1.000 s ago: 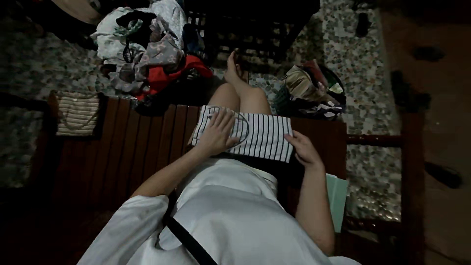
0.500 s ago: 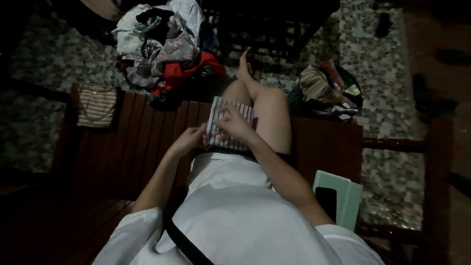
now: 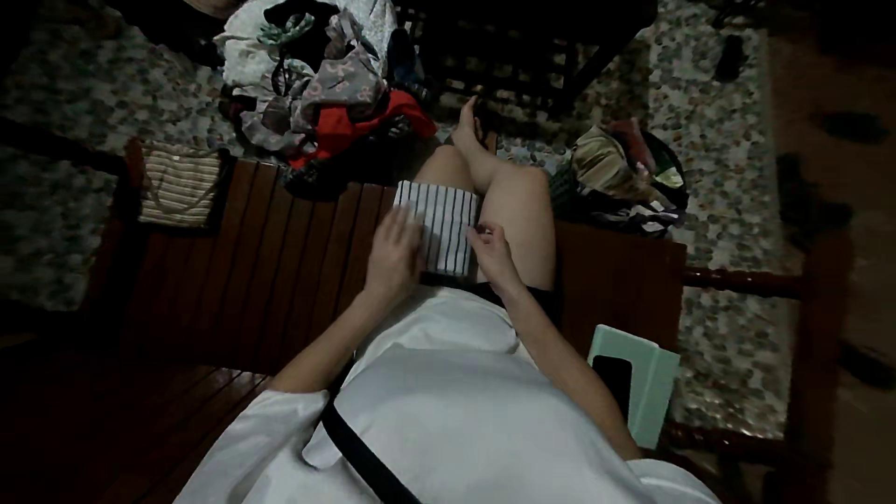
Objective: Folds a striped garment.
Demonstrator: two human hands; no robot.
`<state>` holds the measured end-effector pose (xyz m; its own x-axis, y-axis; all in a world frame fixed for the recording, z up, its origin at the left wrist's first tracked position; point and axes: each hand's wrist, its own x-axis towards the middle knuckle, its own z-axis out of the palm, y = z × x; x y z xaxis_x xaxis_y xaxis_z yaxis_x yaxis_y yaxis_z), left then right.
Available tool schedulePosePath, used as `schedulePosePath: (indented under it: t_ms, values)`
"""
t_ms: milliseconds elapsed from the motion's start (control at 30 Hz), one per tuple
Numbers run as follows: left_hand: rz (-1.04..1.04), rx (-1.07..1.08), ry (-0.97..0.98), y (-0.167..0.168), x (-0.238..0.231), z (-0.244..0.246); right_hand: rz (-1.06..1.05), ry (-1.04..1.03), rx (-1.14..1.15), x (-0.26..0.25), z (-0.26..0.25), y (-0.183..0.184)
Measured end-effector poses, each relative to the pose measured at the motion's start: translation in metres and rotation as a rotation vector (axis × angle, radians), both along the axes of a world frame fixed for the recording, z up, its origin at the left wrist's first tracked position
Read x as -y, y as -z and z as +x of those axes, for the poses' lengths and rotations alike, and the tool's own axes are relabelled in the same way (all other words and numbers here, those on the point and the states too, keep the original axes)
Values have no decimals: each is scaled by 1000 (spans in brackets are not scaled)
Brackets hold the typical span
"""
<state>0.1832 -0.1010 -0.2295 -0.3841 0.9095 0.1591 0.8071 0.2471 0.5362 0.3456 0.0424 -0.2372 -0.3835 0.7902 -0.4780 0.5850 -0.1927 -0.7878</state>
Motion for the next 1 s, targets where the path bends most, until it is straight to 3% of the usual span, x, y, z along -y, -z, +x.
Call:
schedulePosePath:
  t_ms: [100, 133, 200, 333, 400, 533, 667, 767, 867, 1000]
  values:
    - [-59, -96, 236, 31, -12, 11, -150, 3, -78, -7, -9, 6]
    - [-93, -34, 265, 28, -13, 9, -172, 0, -118, -8, -14, -3]
    - [-117, 302, 242, 2, -12, 1, -136, -21, -225, -5, -28, -27]
    - [4, 1176, -87, -59, -2, -32, 44, -330, -323, 12, -86, -80]
    - [102, 1375, -309, -70, 0, -56, 67, -569, -283, 29, -124, -99]
    - [311, 1739, -535, -51, 34, -117, 77, -925, -314, 53, -167, -100]
    - [576, 1728, -738, -44, 77, -192, 63, -955, -402, 28, -148, -75]
    - [826, 1542, -720, -28, 103, -269, -6, -750, -269, -11, -119, -55]
    - [1072, 1345, -718, -20, 125, -338, 62, -570, -154, -55, -80, -40]
    - [1273, 1269, -752, 15, 154, -391, 77, -308, -48, -90, -24, -46]
